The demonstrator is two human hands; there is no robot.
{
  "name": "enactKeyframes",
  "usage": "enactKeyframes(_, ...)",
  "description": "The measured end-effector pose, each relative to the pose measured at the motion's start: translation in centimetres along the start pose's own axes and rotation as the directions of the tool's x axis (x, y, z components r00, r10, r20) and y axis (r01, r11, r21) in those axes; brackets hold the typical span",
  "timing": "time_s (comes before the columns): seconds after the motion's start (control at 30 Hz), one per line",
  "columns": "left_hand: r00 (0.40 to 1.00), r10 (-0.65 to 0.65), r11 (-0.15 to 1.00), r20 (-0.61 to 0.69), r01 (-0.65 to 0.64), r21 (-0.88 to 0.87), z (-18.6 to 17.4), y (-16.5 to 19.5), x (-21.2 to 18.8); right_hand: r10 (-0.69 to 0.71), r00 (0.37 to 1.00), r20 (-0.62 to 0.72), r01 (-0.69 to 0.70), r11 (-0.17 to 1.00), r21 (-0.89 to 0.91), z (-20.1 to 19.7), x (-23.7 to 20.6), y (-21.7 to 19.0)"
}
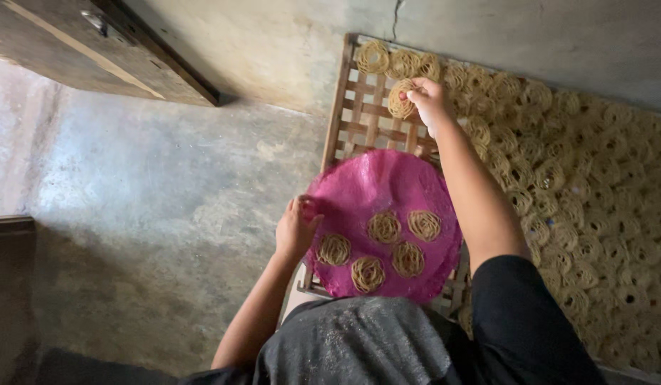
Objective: The person lifts round pink plastic sheets holding noodle nests from a woven bamboo rack, peels the noodle nests off the plastic by hand, and places each nest onto the bamboo rack to dry. They stack the emptied plastic sheets aside and repeat the transfer one nest at a time.
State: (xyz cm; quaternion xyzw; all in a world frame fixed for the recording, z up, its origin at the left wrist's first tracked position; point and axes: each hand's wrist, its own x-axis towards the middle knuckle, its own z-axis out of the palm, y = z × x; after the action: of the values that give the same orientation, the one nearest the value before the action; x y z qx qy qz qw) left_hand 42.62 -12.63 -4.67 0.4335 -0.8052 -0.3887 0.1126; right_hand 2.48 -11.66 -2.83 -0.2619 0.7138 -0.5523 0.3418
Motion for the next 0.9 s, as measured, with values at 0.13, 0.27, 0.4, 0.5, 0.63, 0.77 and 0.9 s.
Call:
enactKeyframes(0.13, 0.994, -0.107, 0.984, -0.029, 0.102, -0.143, 0.1, -0.6, -0.5, -0.286, 0.953, -0.104, 0.123, 0.675, -0.728, 1.4, 1.6, -0.1)
enactKeyframes(0.27, 0.99, -0.093, 0.981, -0.11, 0.072, -0.181, -0.3, -0.6, -0.7, -0.551, 0.834, 0.024, 0.321, 0.449, -0.834, 1.7, 1.2, 0.0)
enactKeyframes(0.4, 0.985, -0.165, 0.975, -0.048, 0.155, -0.159, -1.0, 0.3, -0.6, -0.591, 0.807, 0.025, 0.336, 0.423, -0.842, 1.2, -1.0, -0.3)
enactKeyframes(0.5, 0.942, 0.214, 0.952, -0.26, -0.141, 0.273, -0.5, 1.3, -0.6, -0.457, 0.884, 0.092, 0.365, 0.554, -0.748, 0.0, -6.3, 0.4)
enactKeyframes(0.63, 0.94, 0.337, 0.936, 0.062, -0.341, 0.088, 3.0, 2.8, -0.6, -0.156, 0.937, 0.313, 0.344, 0.57, -0.746, -1.2, -18.5, 3.7)
enactKeyframes(0.77, 0.842, 0.448, 0.854, 0.302, -0.503, 0.133, 8.9, 5.1, -0.2, 0.075, 0.97, 0.233, 0.171, 0.472, -0.865, -1.3, -26.1, 6.6)
enactKeyframes(0.9, 0.842, 0.349, 0.819, 0.412, -0.488, 0.302, 12.0, 6.2, 0.7, -0.248, 0.951, 0.185, 0.252, 0.275, -0.928, -1.2, -28.7, 8.4)
